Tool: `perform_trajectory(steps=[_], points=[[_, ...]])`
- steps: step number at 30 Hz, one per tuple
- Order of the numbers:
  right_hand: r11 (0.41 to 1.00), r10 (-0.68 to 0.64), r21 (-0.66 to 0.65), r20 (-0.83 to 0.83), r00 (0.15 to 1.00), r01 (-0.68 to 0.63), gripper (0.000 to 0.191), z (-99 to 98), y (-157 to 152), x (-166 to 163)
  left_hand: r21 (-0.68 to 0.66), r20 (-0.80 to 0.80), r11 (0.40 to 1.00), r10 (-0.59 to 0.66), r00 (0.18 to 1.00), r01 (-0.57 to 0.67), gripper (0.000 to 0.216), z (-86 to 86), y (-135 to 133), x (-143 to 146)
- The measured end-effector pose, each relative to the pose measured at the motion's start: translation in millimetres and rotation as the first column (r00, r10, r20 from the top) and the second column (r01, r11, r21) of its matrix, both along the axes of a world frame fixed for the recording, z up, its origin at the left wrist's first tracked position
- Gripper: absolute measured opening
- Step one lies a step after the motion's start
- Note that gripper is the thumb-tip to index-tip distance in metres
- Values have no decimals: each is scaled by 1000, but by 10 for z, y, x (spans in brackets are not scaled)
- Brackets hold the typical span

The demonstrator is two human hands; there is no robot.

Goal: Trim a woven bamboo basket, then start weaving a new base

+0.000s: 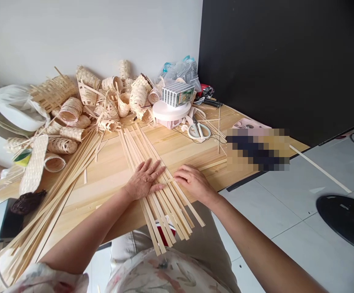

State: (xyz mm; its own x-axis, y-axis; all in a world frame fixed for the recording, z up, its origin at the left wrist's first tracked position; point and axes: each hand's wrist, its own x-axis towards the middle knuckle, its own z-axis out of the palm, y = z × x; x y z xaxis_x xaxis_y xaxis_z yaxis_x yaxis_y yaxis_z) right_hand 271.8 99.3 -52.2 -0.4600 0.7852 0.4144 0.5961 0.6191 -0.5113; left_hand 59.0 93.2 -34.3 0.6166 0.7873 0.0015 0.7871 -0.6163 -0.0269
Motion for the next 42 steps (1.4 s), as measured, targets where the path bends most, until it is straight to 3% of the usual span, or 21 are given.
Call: perform_trajectory(steps=[3,6,10,13,17,24,32,38,42], points=[[999,-1,37,-6,1000,2,12,106,-117,-7,-12,-10,1000,15,1000,-16,50,-17,9,-6],[993,39,112,-29,999,-36,14,312,-431,-50,-28,-9,999,27,1000,-27,48,-41,24,-13],[959,284,6,-3,959,-284,21,503,-966,-176,-59,-29,998,31,999,-32,49,-50,43,-14],[924,379,-81,64,923,-374,19,473,-1209,-281,-78,-32,996,33,999,-35,48,-39,48,-10],[907,417,46,57,907,-419,13,350,-1301,-350,-125,-27,991,40,999,-44,49,-4,52,-9],[874,405,244,111,908,-420,18,169,-1429,-289,-255,-81,965,41,996,-61,49,78,99,-12],[901,237,355,77,968,-249,19,-27,-1490,-424,-218,-102,974,48,994,-70,48,104,72,2],[933,217,296,-11,976,-204,29,102,-1526,-490,-188,-92,980,50,994,-67,48,93,60,11],[953,160,265,-33,987,-146,21,102,-1544,-495,-170,-79,983,51,996,-64,48,65,65,1]])
